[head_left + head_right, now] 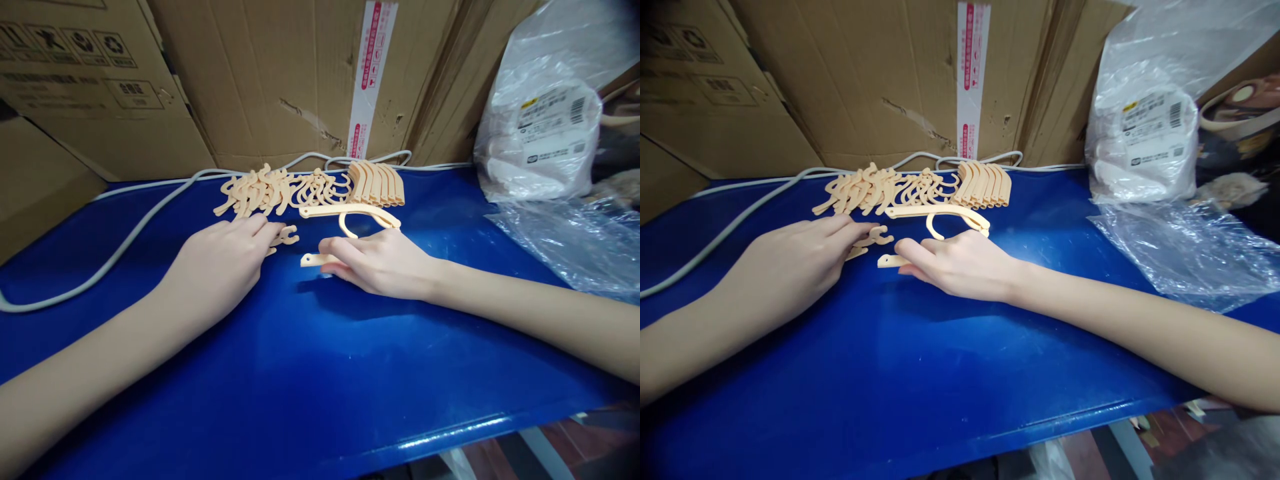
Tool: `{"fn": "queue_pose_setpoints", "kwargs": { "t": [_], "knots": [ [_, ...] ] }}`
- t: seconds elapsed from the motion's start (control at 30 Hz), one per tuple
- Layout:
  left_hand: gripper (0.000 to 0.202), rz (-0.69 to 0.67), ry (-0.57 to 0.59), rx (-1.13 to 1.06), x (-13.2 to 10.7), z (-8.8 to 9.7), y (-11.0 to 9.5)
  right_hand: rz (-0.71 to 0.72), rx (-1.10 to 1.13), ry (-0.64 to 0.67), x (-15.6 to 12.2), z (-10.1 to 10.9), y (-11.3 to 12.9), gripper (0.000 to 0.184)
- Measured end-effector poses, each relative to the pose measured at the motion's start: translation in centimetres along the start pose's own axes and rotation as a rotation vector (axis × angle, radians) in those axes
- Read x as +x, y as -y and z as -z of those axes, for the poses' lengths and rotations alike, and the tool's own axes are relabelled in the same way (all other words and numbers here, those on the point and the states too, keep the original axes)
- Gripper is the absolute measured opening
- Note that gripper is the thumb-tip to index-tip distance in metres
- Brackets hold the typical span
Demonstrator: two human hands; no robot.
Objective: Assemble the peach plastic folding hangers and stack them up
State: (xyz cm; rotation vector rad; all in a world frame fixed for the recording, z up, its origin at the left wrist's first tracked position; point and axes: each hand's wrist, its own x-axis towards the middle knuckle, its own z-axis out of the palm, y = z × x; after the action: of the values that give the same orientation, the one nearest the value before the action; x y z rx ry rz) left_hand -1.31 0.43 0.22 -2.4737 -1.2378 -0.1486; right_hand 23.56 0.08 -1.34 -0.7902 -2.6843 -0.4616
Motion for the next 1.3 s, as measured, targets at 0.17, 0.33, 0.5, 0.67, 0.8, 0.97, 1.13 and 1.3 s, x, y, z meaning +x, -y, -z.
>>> {"fn": "queue_pose_setpoints", "kwargs": {
  "t": [0.17, 0.33, 0.5, 0.67, 0.8, 0.97, 1.13, 1.3],
  "knots": [
    [0.042, 0.049, -0.068, 0.085, -0.1, 0.8, -0.3, -0.041, 0.11, 0.031, 0.1, -0.1, -0.2, 0.044],
    [0.047, 0.136, -0.01, -0.005, -0.2, 1.9, -1.1, -0.064, 0.155, 0.062, 0.2, 0.0, -0.3, 0.039],
    [0.048, 0.181, -0.028, -0.058, -0.4, 1.4, -1.6, -0.072, 0.203, 0.092, 0.3, 0.0, -0.4, 0.038],
    [0.046, 0.094, -0.06, -0.098, -0.4, 0.8, -1.6, -0.041, 0.261, 0.125, 0.3, 0.0, -0.7, 0.035],
    [0.048, 0.047, -0.09, -0.108, -0.3, 0.7, -1.5, 0.029, 0.215, 0.128, 0.3, 0.0, -0.8, 0.036],
    [0.051, 0.061, -0.04, -0.127, -0.2, 0.8, -1.4, 0.026, 0.111, 0.104, 0.1, 0.1, -0.6, 0.044],
    [0.052, 0.077, -0.024, -0.12, -0.3, 0.8, -1.4, -0.005, 0.072, 0.078, 0.1, 0.2, -0.3, 0.047],
    [0.052, 0.061, -0.048, -0.12, -0.4, 0.7, -1.3, -0.059, 0.099, 0.085, 0.2, 0.1, -0.3, 0.042]
  ]
}}
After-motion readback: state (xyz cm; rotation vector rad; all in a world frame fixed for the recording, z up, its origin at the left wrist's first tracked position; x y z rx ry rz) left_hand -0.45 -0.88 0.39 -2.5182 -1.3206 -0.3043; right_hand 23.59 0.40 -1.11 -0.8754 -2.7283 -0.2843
